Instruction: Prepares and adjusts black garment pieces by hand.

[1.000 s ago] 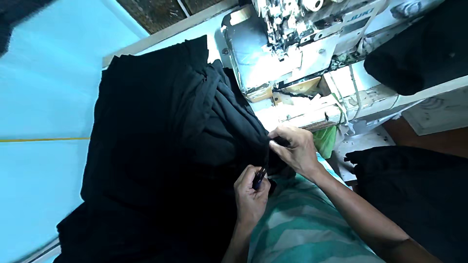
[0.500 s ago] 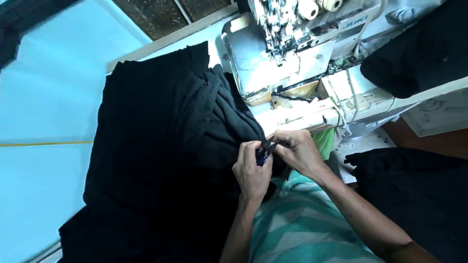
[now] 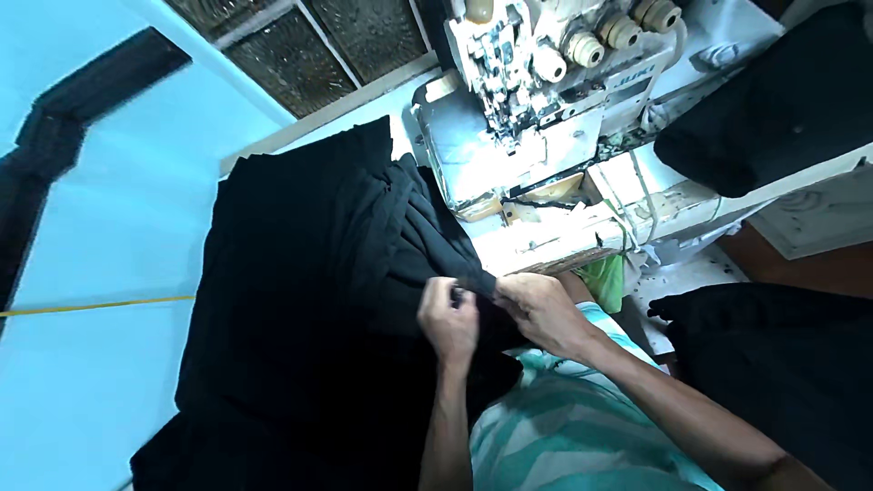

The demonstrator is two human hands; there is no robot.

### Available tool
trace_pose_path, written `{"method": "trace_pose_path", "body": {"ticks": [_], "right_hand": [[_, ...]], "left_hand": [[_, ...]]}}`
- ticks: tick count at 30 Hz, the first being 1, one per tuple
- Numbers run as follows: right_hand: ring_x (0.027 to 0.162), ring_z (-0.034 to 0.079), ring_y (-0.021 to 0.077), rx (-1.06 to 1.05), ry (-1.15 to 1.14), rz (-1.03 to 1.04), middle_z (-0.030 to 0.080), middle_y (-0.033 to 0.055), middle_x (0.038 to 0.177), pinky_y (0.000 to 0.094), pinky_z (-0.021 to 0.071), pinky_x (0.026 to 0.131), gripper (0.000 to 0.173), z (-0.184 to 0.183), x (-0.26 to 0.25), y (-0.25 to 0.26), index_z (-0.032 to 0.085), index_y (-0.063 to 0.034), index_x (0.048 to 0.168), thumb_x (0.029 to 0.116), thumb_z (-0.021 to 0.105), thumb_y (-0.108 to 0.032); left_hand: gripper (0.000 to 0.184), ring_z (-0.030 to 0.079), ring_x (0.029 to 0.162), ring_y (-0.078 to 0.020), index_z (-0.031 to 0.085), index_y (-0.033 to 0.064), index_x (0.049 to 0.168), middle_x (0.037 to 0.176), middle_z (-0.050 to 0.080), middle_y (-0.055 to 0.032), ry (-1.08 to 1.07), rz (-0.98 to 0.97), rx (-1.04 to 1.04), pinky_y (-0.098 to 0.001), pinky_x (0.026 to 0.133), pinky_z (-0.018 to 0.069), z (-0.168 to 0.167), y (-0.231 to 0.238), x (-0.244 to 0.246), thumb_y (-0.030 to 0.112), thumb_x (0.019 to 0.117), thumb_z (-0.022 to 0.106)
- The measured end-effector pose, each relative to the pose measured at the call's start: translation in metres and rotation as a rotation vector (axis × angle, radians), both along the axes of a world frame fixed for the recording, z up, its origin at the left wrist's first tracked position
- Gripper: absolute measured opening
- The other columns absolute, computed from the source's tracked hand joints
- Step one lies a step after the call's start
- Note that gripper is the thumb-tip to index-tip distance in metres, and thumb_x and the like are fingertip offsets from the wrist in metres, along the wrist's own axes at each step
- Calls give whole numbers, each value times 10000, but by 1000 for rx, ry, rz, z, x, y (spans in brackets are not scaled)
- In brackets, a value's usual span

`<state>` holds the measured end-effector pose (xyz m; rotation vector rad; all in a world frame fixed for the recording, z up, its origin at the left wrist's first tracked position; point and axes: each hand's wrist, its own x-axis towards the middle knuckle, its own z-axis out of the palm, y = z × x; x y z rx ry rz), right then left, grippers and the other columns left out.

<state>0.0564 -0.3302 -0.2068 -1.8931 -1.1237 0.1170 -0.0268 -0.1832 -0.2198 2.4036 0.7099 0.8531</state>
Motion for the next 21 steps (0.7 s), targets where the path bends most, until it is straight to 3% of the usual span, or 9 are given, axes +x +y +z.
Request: {"method": "trace_pose_path", "body": {"ticks": [1, 4, 7, 10, 12, 14, 16, 18, 21], "right_hand": [[736, 679, 262, -21, 27, -7, 658, 118, 756, 426, 559, 695, 156, 4, 1, -8, 698, 5, 888, 971, 596, -79], [743, 685, 240, -43, 122, -94, 685, 123, 790, 422, 553, 706, 181, 2, 6, -25, 710, 6, 935, 992, 589, -115], [690, 637, 183, 4, 163, -188, 652, 85, 760, 369, 525, 659, 164, -5, 6, -20, 695, -12, 936, 989, 593, -128], [579, 611, 209, 54, -36, -384, 611, 79, 667, 378, 497, 534, 106, -9, 7, -15, 677, -13, 863, 910, 633, -97], [566, 621, 269, 9, -128, -444, 602, 107, 655, 431, 489, 497, 90, -14, 15, -13, 658, 2, 847, 882, 656, -81], [605, 644, 325, -70, -138, -405, 617, 138, 687, 483, 497, 521, 75, -14, 24, -12, 662, 19, 861, 877, 670, -54], [717, 675, 336, -102, -131, -326, 664, 145, 783, 505, 532, 619, 87, -14, 28, -11, 695, 9, 908, 861, 700, -65], [853, 682, 349, -100, -115, -250, 694, 155, 919, 534, 544, 730, 231, -11, 28, -5, 726, -9, 1014, 829, 752, -144], [933, 680, 355, -91, -127, -183, 706, 163, 992, 545, 532, 794, 335, -9, 25, 8, 738, -37, 1084, 813, 808, -219]], "left_hand": [[98, 681, 785, -265, 689, -111, 921, 850, 695, -206, 15, 69, -33, -411, 750, 552, 1, 14, -3, -41, 859, 660], [60, 545, 645, -77, 657, -84, 884, 718, 608, -105, -55, 159, -36, -222, 626, 447, 4, 29, -11, -30, 857, 649], [42, 495, 626, 11, 638, -65, 882, 703, 570, -38, -94, 176, -115, -145, 602, 404, 10, 27, -16, -31, 862, 654], [43, 478, 619, 53, 619, -42, 858, 689, 536, 7, -98, 144, -155, -104, 588, 389, 16, 16, -18, -16, 860, 654], [36, 490, 628, 45, 625, -43, 835, 691, 556, -10, -73, 103, -144, -105, 589, 395, 19, 4, -22, -15, 832, 648], [55, 536, 653, -10, 660, -60, 845, 725, 615, -66, 4, 18, -144, -147, 612, 432, 22, -2, -28, -10, 824, 647], [99, 581, 686, -35, 687, -47, 886, 791, 656, -84, 77, -77, -178, -168, 632, 469, 23, -7, -33, 11, 819, 641], [182, 631, 759, -50, 709, -34, 973, 898, 683, -97, 99, -144, -229, -175, 681, 520, 26, -10, -33, 60, 824, 665], [301, 649, 813, -79, 723, -25, 1050, 980, 693, -109, 77, -157, -212, -200, 706, 536, 30, -15, -24, 170, 824, 762]]}}
